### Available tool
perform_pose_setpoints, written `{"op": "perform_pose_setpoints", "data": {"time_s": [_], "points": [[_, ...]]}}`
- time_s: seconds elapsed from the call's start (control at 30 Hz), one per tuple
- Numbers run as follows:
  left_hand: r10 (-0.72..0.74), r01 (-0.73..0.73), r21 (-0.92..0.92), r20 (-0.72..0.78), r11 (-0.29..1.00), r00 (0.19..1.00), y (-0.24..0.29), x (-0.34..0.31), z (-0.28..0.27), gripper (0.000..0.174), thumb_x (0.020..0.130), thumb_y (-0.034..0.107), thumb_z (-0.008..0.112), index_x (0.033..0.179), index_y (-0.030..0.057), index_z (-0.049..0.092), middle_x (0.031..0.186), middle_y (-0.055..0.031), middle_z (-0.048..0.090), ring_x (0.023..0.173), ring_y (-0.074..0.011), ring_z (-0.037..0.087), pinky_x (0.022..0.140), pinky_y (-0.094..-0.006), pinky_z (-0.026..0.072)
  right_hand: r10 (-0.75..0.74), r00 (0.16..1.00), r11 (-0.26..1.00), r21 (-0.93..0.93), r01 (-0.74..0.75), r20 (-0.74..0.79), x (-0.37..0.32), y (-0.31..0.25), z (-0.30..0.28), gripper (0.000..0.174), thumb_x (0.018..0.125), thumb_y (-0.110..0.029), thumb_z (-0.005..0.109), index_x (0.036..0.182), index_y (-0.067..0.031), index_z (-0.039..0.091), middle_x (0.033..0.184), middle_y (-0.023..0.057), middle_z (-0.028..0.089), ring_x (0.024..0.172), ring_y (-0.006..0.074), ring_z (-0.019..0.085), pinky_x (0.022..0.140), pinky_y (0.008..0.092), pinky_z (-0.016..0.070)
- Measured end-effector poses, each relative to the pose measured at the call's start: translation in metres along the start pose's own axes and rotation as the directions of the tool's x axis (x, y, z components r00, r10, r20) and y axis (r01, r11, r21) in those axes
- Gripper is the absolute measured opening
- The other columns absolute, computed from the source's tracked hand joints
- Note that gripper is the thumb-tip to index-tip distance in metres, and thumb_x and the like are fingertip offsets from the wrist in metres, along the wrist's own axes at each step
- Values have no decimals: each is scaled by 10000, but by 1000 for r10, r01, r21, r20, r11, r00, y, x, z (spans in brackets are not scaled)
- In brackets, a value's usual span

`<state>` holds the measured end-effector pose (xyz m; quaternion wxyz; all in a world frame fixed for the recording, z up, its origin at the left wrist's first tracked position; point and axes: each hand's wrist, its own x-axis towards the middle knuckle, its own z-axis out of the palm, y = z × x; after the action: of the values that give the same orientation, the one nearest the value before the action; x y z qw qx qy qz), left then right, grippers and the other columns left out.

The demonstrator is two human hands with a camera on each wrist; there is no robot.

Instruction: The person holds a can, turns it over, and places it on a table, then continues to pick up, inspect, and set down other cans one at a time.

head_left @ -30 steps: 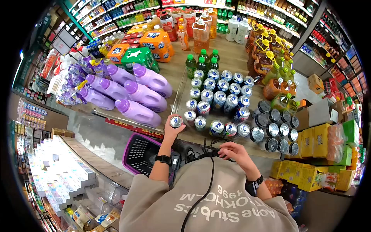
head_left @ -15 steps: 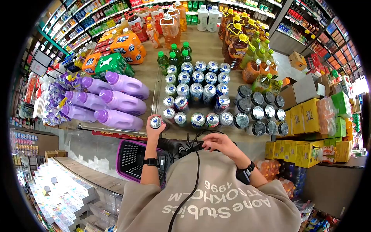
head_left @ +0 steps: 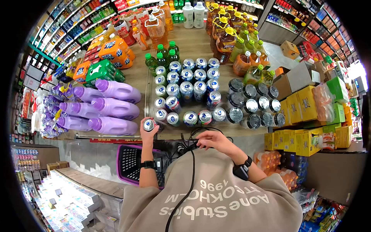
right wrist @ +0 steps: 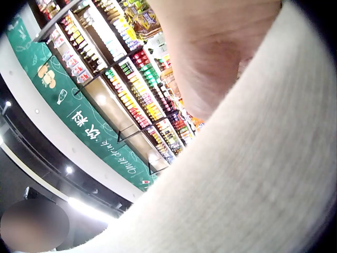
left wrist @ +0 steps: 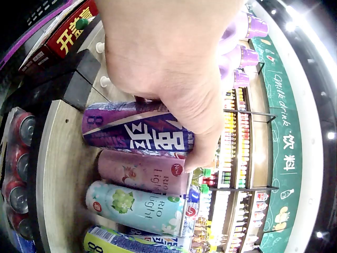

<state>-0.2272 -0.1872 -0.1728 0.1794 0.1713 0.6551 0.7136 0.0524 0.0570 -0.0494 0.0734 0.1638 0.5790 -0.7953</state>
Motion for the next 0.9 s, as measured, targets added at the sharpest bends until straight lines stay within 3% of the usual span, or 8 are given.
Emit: {"op": "perform_pose_setpoints", "data": {"time_s": [0.43,0.77,0.9], "points": [[24,-23,30,-22,999,999,-2,0,1,605,731,-21,857,1271,77,601,1214,-47,644,1063,-146,611,969,-308,487,17,1000,1000,8,-17,-2,-3,-2,1,294,1043,-193,651,1288,-32,672,1088,83,741,975,136,705,807,280,572],[-15,15,-22,0,1000,1000,-9,0,-4,665,744,-44,845,1338,74,570,1234,-56,642,1094,-162,612,976,-307,487,12,1000,1000,7,-11,-11,-6,0,1,312,1036,-227,671,1281,-35,664,1085,58,732,968,121,693,796,276,569],[-6,6,-9,-8,1000,1000,-7,0,-2,625,743,-14,850,1302,65,580,1227,-65,636,1083,-159,604,971,-309,488,9,1000,1000,7,-9,-11,-5,4,0,321,1030,-240,678,1278,-37,665,1084,54,735,964,123,696,784,278,568]]}}
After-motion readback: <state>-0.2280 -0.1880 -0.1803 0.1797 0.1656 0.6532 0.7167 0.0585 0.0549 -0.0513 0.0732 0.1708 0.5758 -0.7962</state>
